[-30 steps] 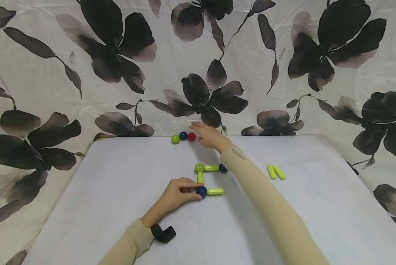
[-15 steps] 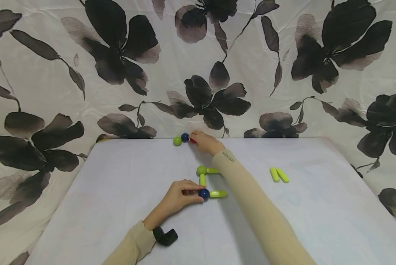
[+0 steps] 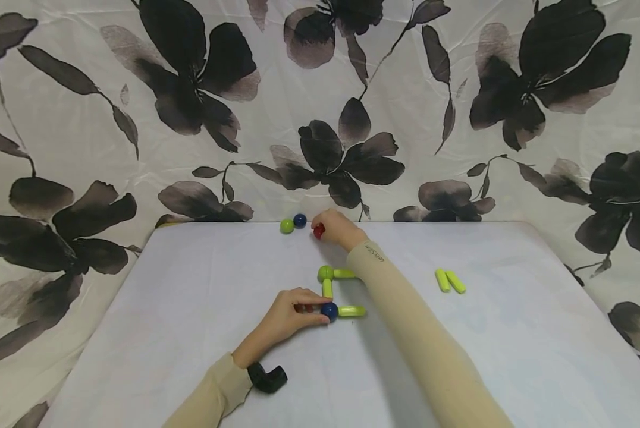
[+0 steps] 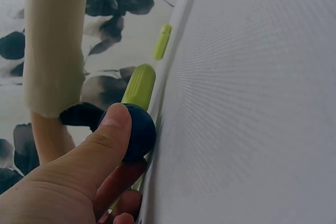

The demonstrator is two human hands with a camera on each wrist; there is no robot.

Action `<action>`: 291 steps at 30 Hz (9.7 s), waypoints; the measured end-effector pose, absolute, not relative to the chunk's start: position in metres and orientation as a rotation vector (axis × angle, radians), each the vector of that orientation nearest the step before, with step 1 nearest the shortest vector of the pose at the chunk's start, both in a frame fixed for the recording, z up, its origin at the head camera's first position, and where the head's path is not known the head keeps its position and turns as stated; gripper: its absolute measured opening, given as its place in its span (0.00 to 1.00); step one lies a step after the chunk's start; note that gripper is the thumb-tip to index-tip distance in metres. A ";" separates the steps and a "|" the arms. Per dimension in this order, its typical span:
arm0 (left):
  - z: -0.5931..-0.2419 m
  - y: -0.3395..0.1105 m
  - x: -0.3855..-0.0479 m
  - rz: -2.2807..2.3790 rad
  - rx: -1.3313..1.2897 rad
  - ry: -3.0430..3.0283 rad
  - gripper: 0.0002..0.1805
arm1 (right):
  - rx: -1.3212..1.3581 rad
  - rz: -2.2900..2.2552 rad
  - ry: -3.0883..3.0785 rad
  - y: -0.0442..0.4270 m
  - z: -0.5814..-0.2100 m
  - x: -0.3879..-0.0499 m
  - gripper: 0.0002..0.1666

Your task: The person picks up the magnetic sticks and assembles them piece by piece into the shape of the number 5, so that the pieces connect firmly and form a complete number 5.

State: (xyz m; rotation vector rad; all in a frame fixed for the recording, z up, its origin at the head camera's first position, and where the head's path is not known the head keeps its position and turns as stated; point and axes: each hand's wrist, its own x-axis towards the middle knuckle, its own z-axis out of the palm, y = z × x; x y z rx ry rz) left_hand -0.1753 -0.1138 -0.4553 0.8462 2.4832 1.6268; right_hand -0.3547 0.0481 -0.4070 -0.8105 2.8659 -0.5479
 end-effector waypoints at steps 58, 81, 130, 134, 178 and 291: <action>-0.455 -0.113 -0.176 1.605 0.800 2.491 0.19 | -0.702 -1.189 2.587 0.186 -0.419 -0.200 0.15; -0.454 -0.113 -0.176 1.597 0.816 2.494 0.19 | -0.662 -1.002 2.610 0.163 -0.431 -0.190 0.14; -0.453 -0.112 -0.175 1.584 0.801 2.505 0.20 | -0.833 -0.876 2.825 0.156 -0.431 -0.181 0.15; -0.454 -0.113 -0.175 1.587 0.793 2.506 0.20 | -0.829 -0.868 2.849 0.154 -0.430 -0.179 0.14; -0.489 -0.117 -0.193 1.554 0.846 2.551 0.20 | -0.841 -0.786 2.843 0.154 -0.434 -0.178 0.17; -0.450 -0.024 -0.195 0.835 1.055 2.774 0.20 | -0.097 -1.209 2.853 0.209 -0.384 -0.170 0.20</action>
